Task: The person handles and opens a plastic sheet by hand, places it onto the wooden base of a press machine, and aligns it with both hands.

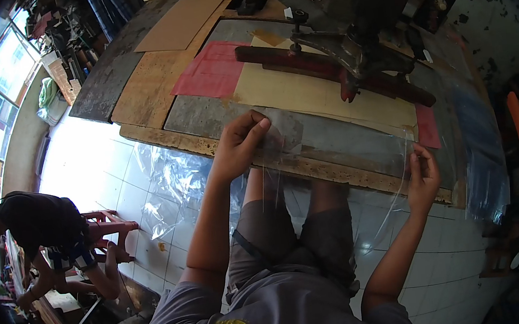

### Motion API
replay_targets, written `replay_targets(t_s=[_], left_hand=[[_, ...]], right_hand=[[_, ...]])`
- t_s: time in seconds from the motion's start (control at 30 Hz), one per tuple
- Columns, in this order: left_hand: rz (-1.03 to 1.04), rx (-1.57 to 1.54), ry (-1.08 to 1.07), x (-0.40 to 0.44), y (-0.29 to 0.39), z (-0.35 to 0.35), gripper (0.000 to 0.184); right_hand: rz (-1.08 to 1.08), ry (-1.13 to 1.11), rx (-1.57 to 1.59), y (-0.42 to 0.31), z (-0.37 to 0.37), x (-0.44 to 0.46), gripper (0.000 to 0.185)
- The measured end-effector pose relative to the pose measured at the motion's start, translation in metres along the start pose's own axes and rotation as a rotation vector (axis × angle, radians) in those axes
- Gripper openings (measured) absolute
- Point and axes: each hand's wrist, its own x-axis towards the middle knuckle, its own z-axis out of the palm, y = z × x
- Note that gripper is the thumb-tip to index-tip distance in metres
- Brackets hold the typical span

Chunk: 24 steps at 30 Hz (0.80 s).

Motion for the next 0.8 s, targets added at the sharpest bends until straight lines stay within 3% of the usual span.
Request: replay_targets(t_s=[0.2, 0.8], left_hand=[[0.03, -0.114, 0.069, 0.0021, 0.0011, 0.0065, 0.015], [-0.011, -0.112, 0.098, 0.0038, -0.0085, 0.0014, 0.014]], right_hand=[[-0.092, 0.044, -0.019, -0.003, 0.0054, 0.001, 0.025], [-0.068, 0.049, -0.007, -0.0011, 0.0067, 0.0002, 0.027]])
